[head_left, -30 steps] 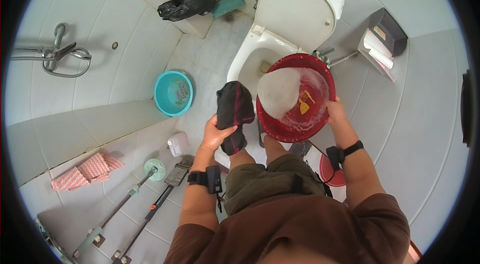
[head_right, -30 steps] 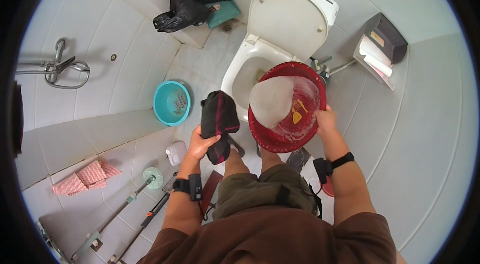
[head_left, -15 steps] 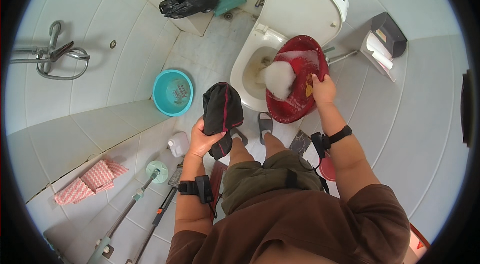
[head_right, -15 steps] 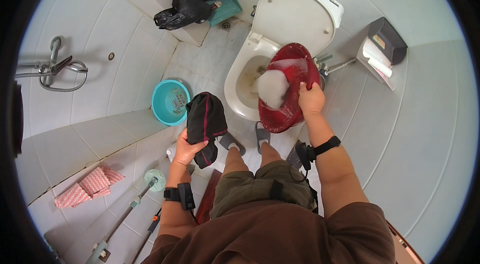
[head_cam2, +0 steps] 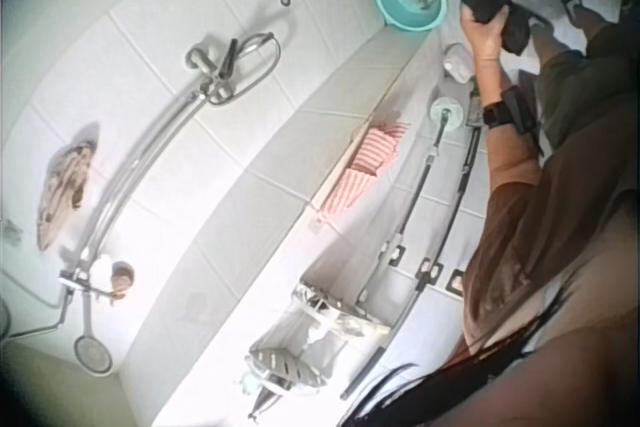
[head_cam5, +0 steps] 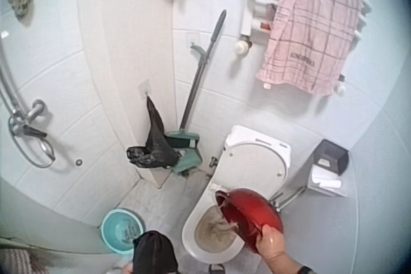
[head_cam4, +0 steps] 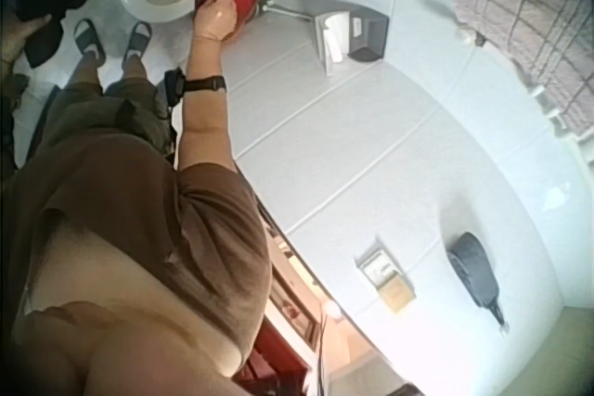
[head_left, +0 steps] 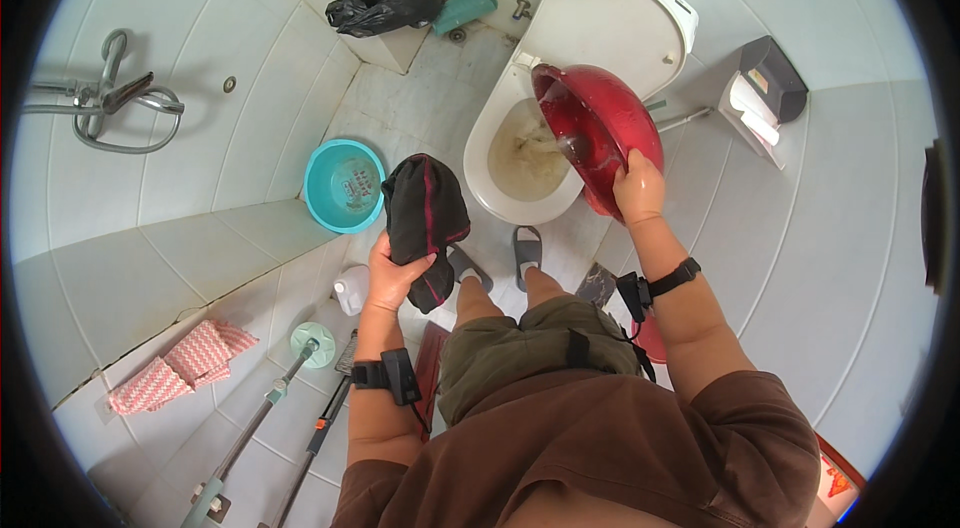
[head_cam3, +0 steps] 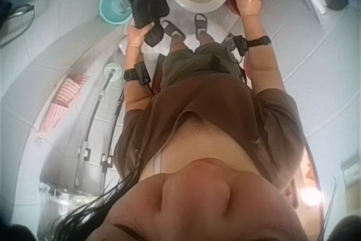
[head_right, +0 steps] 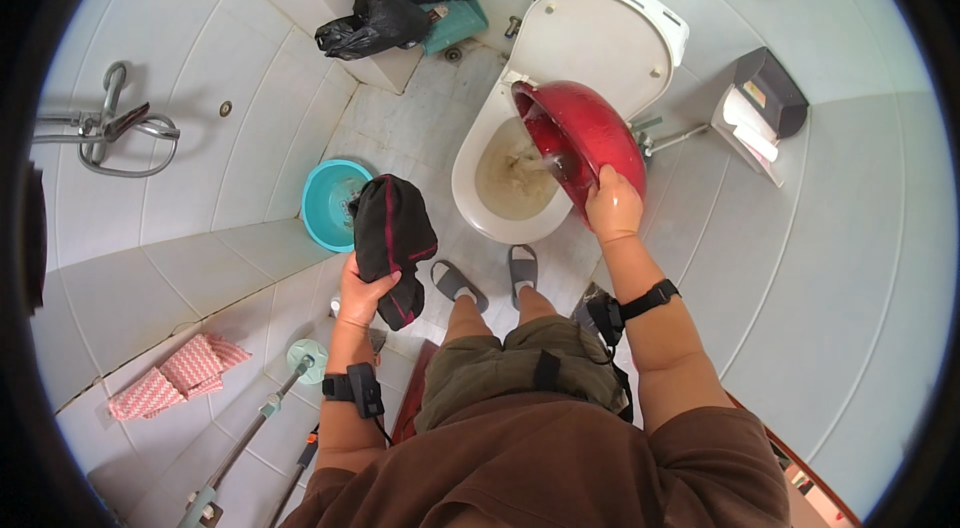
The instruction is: Hand-washing a black cloth in a red bucket with soapy water in a bathroom.
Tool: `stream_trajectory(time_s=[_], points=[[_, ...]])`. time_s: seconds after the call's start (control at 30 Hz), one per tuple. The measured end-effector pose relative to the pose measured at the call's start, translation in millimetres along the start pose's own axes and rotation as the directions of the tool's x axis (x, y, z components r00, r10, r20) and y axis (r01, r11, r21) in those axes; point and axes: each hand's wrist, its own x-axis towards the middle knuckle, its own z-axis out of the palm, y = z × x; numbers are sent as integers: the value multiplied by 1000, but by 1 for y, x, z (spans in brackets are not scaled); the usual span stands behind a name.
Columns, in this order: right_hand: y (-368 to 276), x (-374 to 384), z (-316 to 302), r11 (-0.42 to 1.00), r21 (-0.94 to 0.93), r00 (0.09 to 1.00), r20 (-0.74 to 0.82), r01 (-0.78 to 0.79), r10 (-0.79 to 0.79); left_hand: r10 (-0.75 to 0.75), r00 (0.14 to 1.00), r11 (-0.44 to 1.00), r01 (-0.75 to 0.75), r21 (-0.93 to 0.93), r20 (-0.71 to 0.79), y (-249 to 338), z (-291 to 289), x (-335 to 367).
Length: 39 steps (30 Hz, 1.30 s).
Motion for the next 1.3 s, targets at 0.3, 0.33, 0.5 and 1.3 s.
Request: stream_trajectory(time_s=[0.3,0.33,0.5,1.3], points=[[7,3,-9,998,-22,998,-28,58,-58,2,1000,1000,-2,13,1,13,-2,1],[8,5,-10,1000,-7,999,-34,-11,10,3,1000,1000,-3,12,1,13,-2,1],[28,10,-8,970,123,973,-76,-208,218,7,1000,1000,-7,6,7,20,1,1],[-77,13,-1,-99,627,634,764,-773,-116,513,836,669,-248,701,-194,30,43,4]])
